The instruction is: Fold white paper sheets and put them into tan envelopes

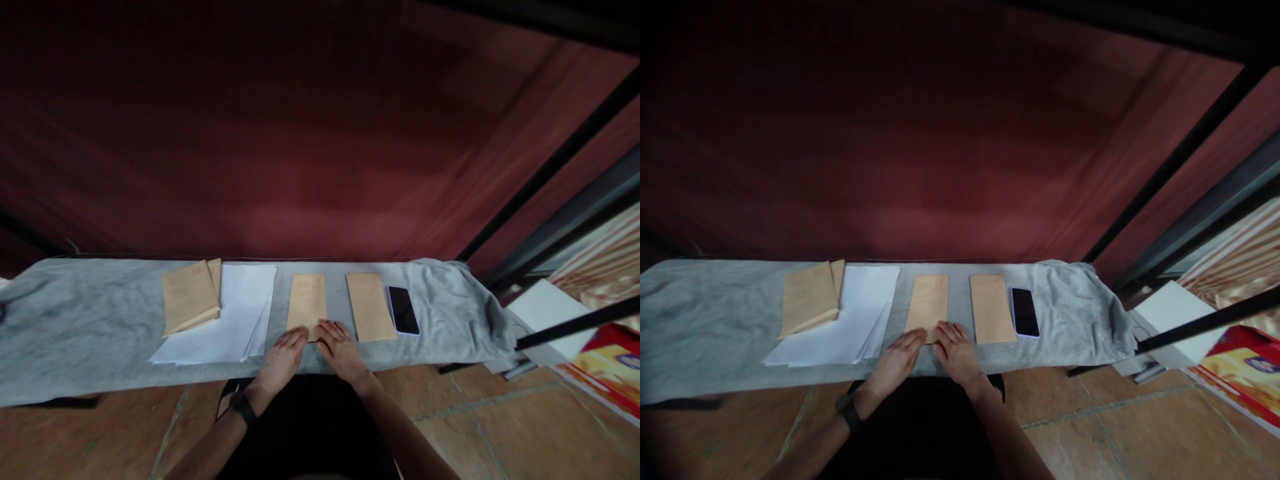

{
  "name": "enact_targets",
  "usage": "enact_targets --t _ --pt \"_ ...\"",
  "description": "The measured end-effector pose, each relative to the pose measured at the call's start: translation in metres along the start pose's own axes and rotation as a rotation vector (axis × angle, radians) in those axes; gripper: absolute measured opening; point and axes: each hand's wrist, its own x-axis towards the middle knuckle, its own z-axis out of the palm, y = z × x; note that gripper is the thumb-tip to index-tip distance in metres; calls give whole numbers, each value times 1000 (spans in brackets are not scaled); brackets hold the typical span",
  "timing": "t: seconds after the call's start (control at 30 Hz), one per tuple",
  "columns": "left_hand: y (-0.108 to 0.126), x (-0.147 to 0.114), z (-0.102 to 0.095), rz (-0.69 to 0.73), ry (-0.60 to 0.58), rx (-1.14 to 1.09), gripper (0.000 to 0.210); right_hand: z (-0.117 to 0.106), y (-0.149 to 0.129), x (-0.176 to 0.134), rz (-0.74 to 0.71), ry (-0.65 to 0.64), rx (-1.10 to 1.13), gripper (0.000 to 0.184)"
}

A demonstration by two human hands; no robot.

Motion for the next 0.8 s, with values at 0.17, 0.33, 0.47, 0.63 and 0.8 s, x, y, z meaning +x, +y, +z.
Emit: enact_targets --t 0.17,0.33,0.47,0.63,0.8 --pt "-11 29 10 -41 -11 43 38 2 -4 0 48 17 2 40" --pt "-31 77 32 -11 -67 135 51 6 -6 2 63 56 -23 39" --pt "-41 113 40 -11 -147 156 56 4 -7 3 76 57 -36 37" --pt "-44 137 44 -12 -85 156 55 -3 -9 3 47 72 24 38" --pt "-43 134 45 8 -58 165 55 -6 -12 5 53 75 42 35"
